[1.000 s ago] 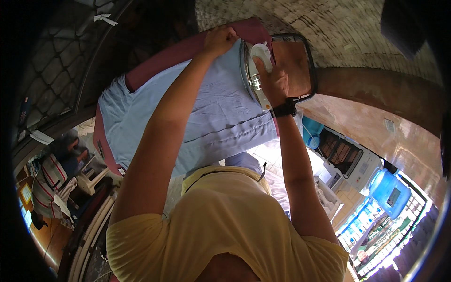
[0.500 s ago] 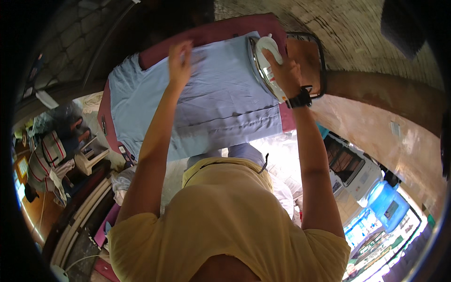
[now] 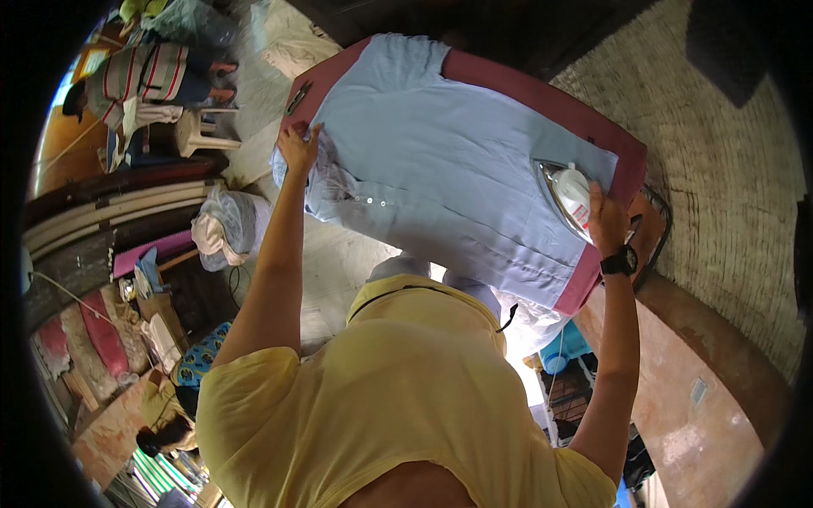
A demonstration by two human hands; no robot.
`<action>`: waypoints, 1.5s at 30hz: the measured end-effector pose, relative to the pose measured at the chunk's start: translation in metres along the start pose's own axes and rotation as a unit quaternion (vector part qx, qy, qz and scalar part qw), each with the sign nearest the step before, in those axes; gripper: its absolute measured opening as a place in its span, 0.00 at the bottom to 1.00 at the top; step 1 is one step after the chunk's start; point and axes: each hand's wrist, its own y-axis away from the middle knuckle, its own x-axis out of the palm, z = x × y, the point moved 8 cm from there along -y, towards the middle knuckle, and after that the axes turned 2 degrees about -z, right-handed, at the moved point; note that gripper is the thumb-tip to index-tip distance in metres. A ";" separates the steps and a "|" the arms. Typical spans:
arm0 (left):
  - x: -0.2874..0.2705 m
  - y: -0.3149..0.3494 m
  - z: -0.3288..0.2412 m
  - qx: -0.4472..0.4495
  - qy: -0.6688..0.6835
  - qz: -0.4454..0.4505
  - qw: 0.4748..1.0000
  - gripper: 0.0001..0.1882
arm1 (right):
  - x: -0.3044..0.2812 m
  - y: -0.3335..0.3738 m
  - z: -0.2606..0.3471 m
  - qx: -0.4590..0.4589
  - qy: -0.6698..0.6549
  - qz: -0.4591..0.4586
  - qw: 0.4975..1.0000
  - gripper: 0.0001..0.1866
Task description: The person irons a blue shirt on a pink ironing board using an iron, smoothing different sections of the garment including the collar and sleeves.
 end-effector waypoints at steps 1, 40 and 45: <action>0.003 -0.001 -0.003 -0.009 0.033 0.035 0.999 0.33 | -0.003 0.000 0.000 -0.008 0.008 -0.002 1.000 0.38; 0.038 -0.019 0.028 -0.008 0.256 0.088 0.963 0.22 | 0.031 -0.010 0.130 -0.306 0.187 0.008 0.933 0.08; 0.033 -0.022 0.015 0.024 0.238 0.079 0.968 0.22 | 0.031 -0.014 0.089 -0.266 0.159 0.024 0.951 0.08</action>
